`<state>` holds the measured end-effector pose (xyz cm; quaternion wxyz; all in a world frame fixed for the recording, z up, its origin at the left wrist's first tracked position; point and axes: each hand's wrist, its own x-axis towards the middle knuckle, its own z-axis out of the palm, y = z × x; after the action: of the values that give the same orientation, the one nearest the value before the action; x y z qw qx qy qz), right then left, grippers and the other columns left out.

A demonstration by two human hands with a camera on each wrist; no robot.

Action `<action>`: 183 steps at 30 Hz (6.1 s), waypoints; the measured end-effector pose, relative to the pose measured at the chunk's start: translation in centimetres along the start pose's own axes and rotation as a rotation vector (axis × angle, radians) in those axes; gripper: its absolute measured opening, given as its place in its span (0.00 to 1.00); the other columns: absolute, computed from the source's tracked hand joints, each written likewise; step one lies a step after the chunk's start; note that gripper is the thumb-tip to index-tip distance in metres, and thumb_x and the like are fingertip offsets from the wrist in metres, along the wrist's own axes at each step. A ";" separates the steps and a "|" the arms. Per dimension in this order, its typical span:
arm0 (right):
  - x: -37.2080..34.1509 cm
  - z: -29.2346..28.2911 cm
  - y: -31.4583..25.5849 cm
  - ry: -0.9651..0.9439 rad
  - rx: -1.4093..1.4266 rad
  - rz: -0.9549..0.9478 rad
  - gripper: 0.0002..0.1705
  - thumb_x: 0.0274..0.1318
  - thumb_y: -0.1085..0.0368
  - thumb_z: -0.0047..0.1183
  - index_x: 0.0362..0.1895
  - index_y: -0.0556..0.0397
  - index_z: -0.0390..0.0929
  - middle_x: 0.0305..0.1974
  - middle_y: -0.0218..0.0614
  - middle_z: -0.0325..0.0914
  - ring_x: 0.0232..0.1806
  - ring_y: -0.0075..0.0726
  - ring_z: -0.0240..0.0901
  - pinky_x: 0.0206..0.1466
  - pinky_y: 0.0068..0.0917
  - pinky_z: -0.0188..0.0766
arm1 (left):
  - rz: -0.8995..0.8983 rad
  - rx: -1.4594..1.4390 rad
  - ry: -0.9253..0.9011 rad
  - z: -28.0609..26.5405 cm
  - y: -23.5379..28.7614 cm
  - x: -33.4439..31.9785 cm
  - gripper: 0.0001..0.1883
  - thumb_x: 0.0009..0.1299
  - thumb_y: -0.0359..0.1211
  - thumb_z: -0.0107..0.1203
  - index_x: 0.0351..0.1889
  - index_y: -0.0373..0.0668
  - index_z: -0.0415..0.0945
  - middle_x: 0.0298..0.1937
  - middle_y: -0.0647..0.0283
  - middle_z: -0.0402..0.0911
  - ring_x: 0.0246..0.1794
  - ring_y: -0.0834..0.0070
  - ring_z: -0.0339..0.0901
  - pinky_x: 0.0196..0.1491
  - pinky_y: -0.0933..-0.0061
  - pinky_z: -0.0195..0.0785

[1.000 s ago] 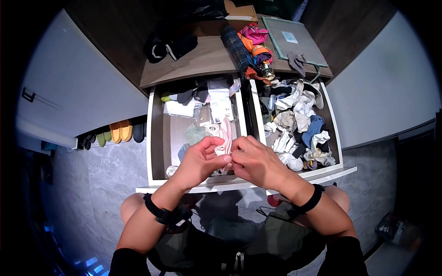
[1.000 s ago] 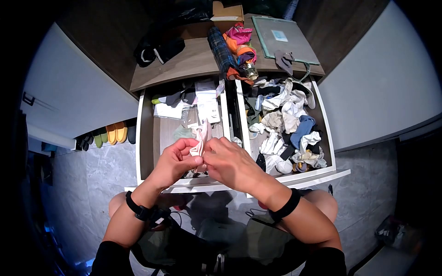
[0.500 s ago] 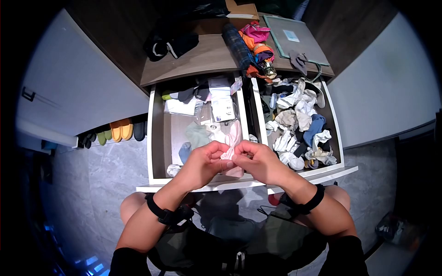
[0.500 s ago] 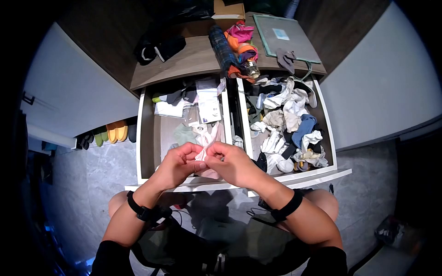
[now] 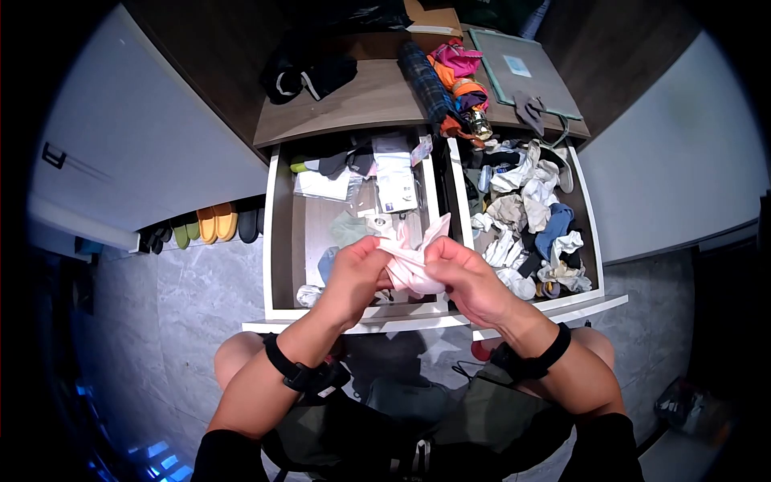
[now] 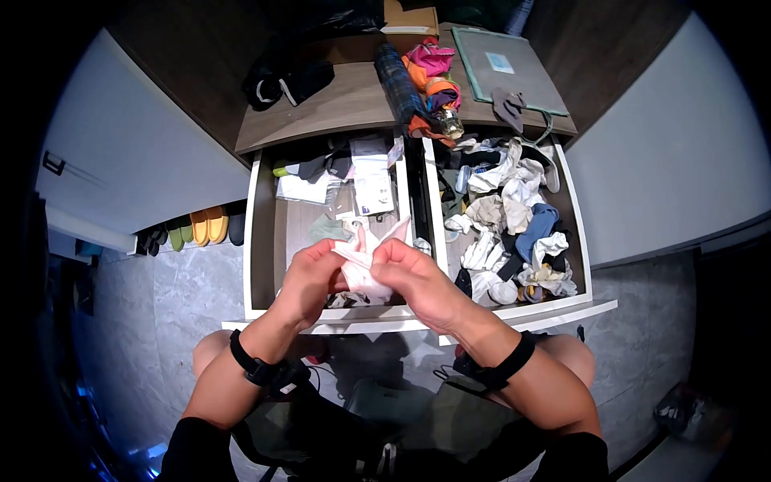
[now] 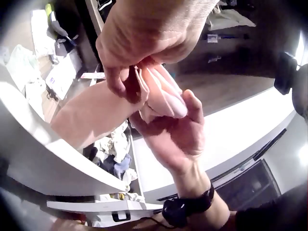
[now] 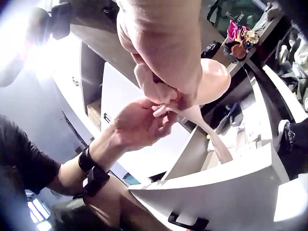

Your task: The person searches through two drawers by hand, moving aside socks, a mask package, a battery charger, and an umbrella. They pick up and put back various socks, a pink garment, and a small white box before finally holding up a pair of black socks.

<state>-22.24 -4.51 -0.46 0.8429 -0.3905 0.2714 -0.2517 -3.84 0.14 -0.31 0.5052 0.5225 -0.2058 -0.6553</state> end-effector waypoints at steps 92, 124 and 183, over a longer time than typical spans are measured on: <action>-0.3 -5.1 -19.6 0.131 -1.243 0.628 0.14 0.58 0.67 0.60 0.48 0.57 0.77 0.39 0.27 0.79 0.42 0.20 0.72 0.48 0.21 0.70 | 0.628 0.231 0.276 -11.3 11.6 -2.8 0.20 0.72 0.35 0.51 0.61 0.38 0.70 0.54 0.62 0.78 0.49 0.80 0.77 0.53 0.80 0.66; 18.7 0.2 15.1 -0.931 -1.914 -0.056 0.33 0.46 0.71 0.57 0.59 0.33 0.69 0.65 0.40 0.58 0.68 0.52 0.56 0.63 0.51 0.66 | 0.713 0.172 0.441 -13.6 12.4 -3.3 0.27 0.70 0.36 0.53 0.65 0.35 0.64 0.54 0.58 0.77 0.49 0.77 0.78 0.52 0.76 0.66; -1.3 -8.0 -14.4 0.322 -1.992 0.221 0.13 0.51 0.64 0.63 0.39 0.54 0.78 0.37 0.38 0.79 0.36 0.36 0.76 0.41 0.31 0.72 | 0.462 0.483 0.066 -8.3 9.5 -1.7 0.16 0.70 0.31 0.54 0.54 0.36 0.72 0.48 0.67 0.75 0.47 0.82 0.69 0.55 0.79 0.62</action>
<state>-31.44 -16.01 6.93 0.1058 -0.8497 0.5027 0.1188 7.68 -0.08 5.01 0.5085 0.5875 -0.4518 -0.4384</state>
